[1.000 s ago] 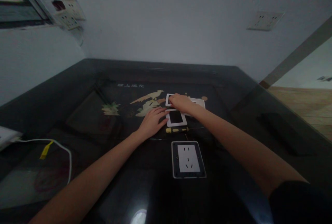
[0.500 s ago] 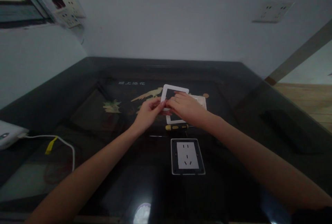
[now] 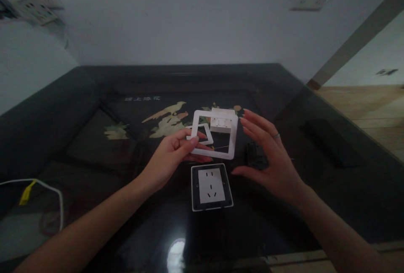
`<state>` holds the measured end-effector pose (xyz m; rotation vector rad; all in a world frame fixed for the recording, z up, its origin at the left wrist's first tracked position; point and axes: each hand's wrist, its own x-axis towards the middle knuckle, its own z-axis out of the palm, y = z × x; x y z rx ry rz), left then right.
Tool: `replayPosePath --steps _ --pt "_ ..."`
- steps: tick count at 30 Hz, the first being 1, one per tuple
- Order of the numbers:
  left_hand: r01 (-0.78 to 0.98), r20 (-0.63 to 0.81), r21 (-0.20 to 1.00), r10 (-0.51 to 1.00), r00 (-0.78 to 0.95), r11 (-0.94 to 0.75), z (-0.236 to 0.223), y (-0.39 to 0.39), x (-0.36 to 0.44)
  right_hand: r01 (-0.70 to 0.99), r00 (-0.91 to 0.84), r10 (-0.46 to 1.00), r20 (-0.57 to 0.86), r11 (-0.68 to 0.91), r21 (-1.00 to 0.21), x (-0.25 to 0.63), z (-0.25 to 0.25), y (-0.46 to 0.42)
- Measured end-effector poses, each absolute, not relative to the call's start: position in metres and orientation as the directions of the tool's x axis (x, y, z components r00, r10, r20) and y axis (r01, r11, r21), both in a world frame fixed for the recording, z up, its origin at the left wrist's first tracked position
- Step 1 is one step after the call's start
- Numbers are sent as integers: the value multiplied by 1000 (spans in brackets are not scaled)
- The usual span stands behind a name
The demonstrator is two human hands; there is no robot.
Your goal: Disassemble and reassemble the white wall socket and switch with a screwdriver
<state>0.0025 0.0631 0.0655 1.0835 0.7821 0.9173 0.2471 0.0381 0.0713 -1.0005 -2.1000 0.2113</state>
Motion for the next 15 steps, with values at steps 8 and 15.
replayPosePath --steps 8,15 --pt "-11 -49 998 897 439 60 65 27 -1 583 -408 769 493 635 -507 248 61 11" --pt "519 67 760 841 537 -392 27 -7 -33 507 -485 835 262 512 -693 243 23 -13"
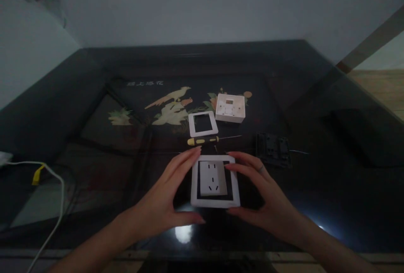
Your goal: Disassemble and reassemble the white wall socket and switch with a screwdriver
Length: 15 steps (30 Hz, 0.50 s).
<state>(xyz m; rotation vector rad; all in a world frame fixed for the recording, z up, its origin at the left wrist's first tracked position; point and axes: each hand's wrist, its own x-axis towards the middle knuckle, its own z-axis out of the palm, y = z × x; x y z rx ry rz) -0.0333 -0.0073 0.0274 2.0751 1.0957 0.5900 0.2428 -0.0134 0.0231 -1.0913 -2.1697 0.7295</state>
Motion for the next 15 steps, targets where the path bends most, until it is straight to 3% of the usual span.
replayPosePath --steps 15 --pt "475 28 813 836 548 -339 5 -7 -27 516 -499 862 88 377 -769 241 15 -11"
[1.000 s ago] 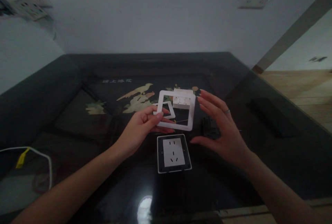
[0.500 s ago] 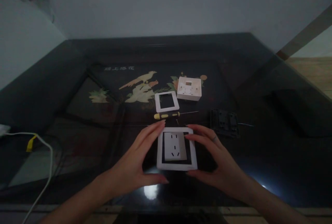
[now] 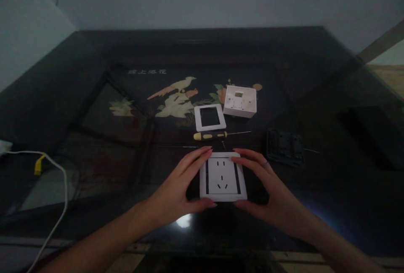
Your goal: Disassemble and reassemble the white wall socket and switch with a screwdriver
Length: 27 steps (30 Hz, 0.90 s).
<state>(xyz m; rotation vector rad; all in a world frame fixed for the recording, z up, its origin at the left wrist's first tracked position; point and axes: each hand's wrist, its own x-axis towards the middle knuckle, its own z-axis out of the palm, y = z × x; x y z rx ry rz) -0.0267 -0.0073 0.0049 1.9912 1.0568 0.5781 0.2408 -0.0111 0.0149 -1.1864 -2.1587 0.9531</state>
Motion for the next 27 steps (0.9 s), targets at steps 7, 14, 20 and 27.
replayPosePath --steps 7,14,20,27 --pt "475 64 796 832 552 -376 1 -8 -26 525 -492 865 104 389 -757 240 14 -10" --pt "453 202 800 887 415 -394 19 0 -35 500 -483 841 244 494 -711 247 27 2" --pt "642 349 693 932 99 -327 26 67 -63 680 -556 746 367 662 -315 237 52 75" --pt "850 351 496 936 -9 -178 -12 104 -86 607 -791 603 101 794 11 192 36 157"
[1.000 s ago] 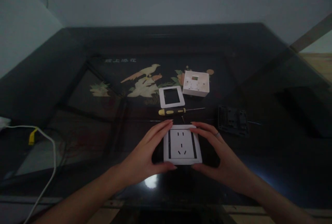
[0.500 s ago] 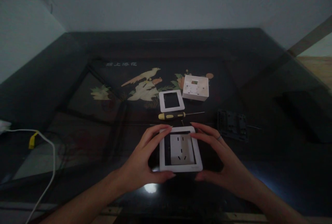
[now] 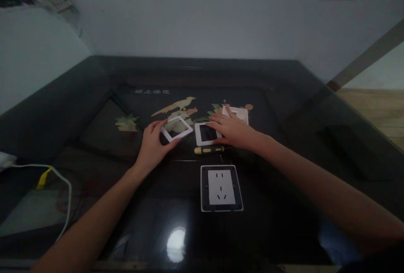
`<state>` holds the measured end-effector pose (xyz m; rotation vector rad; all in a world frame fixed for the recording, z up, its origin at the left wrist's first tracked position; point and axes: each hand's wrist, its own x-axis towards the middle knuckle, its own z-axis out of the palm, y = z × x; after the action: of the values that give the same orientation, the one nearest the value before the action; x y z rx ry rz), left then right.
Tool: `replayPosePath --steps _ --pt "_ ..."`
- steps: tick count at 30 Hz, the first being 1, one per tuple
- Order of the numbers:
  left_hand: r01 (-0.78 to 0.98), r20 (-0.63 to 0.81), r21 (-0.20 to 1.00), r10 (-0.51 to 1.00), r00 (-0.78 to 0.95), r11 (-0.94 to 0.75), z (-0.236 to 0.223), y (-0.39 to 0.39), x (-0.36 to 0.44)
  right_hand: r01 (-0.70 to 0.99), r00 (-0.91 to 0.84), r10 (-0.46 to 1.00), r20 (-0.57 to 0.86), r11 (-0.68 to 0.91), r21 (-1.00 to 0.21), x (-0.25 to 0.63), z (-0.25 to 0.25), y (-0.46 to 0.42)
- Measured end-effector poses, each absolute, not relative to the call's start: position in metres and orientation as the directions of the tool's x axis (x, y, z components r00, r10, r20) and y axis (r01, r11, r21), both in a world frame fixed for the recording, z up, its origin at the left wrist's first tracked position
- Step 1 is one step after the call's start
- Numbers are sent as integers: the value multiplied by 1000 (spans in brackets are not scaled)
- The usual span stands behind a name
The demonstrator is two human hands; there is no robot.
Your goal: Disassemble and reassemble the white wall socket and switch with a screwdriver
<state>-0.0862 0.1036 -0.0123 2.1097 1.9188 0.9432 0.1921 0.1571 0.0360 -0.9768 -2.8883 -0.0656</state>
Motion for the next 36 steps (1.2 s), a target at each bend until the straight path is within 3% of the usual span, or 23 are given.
replayPosePath --steps 5,15,25,31,36 --pt "882 318 427 946 57 -197 -20 97 -86 560 -828 561 20 824 83 187 24 166" --pt "909 274 362 956 107 -206 -18 97 -86 479 -877 478 50 861 174 181 23 172" --pt "891 220 372 957 189 -261 -15 93 -72 575 -788 551 274 818 8 185 35 162" --pt "825 165 447 938 304 -346 -15 115 -58 583 -692 563 452 805 -109 219 57 129" --pt "732 231 552 916 327 -401 6 126 -37 605 -662 593 458 784 -141 243 61 76"
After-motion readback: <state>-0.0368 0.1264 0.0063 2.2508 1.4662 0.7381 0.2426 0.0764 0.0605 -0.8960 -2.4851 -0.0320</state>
